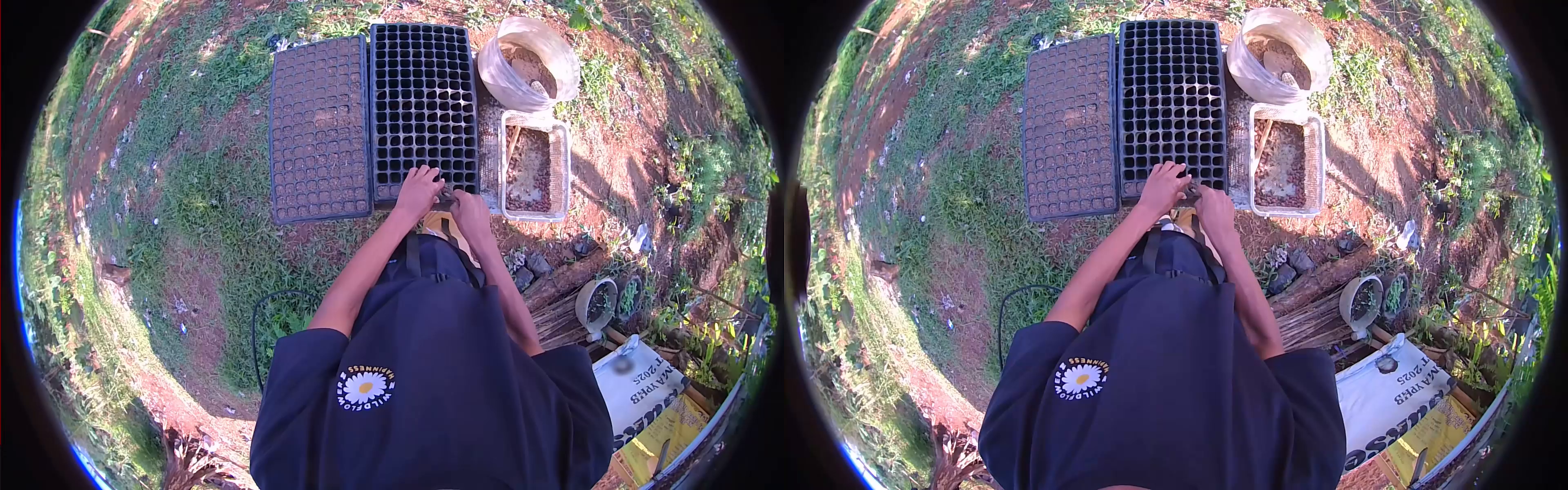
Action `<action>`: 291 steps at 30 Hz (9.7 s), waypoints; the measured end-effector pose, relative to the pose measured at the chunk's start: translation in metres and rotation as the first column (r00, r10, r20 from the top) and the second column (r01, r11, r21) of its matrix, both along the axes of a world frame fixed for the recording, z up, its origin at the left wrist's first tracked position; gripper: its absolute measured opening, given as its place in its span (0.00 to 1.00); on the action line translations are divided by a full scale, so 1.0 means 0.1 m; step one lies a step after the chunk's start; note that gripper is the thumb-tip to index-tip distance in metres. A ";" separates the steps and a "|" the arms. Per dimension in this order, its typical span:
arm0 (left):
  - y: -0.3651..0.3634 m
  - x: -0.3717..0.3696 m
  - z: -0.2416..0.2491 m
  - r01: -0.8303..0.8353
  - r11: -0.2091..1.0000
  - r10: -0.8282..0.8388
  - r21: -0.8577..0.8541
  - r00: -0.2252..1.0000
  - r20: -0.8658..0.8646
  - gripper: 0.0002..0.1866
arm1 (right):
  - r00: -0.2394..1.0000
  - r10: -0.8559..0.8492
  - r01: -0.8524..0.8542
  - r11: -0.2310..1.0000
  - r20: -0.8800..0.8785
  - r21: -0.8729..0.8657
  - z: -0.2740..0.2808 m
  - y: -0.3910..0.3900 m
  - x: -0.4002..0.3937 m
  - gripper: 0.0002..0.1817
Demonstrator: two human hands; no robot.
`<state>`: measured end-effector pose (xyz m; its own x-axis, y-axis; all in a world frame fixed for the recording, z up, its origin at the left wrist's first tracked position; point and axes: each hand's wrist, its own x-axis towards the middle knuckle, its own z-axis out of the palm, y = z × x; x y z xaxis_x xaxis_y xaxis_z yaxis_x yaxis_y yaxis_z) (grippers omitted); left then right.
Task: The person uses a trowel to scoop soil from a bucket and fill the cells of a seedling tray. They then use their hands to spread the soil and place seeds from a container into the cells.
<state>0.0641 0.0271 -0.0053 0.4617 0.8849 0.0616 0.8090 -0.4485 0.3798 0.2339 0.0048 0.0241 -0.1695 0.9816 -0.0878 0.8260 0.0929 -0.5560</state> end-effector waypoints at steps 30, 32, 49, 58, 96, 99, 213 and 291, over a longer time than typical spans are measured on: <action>0.01 -0.04 -0.02 -0.015 0.999 0.019 -0.048 0.996 0.082 0.27 | 0.999 -0.021 0.024 0.994 0.030 -0.108 0.10 0.01 -0.03 0.10; 0.00 -0.04 0.01 -0.015 0.997 0.023 -0.075 0.995 0.100 0.26 | 0.999 -0.038 0.039 0.994 0.017 -0.099 0.09 0.01 -0.03 0.10; 0.00 -0.04 -0.01 -0.024 0.996 0.032 -0.082 0.995 0.090 0.26 | 0.984 -0.143 0.147 0.989 -0.107 0.030 0.14 -0.02 0.10 0.05; -0.01 -0.03 0.02 -0.026 0.995 0.032 -0.095 0.997 0.069 0.27 | 0.985 -0.158 0.160 0.987 -0.071 0.029 0.10 -0.03 0.17 0.08; 0.05 -0.04 0.14 -0.037 0.987 0.042 -0.159 0.999 0.031 0.49 | 0.754 -0.580 0.576 0.809 -0.309 -0.114 -1.12 0.75 1.83 0.07; 0.05 -0.03 0.15 -0.041 0.986 0.043 -0.160 0.999 0.014 0.51 | 0.727 -0.587 0.599 0.796 -0.355 -0.088 -1.05 0.86 1.68 0.07; -0.17 -0.26 -0.11 0.156 0.988 -0.148 -0.010 0.911 -0.386 0.44 | 0.968 0.175 -0.112 0.943 -0.182 0.313 -0.40 -0.04 0.05 0.09; -0.29 -0.20 -0.07 0.023 0.999 -0.027 -0.043 0.994 -0.109 0.42 | 0.961 0.171 -0.201 0.971 0.217 0.126 -0.38 -0.37 0.26 0.30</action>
<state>0.0444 -0.0021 -0.0125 0.4858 0.8736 -0.0276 0.8356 -0.4549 0.3081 0.2600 -0.0317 -0.0136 -0.3437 0.9391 0.0018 0.8804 0.3229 -0.3473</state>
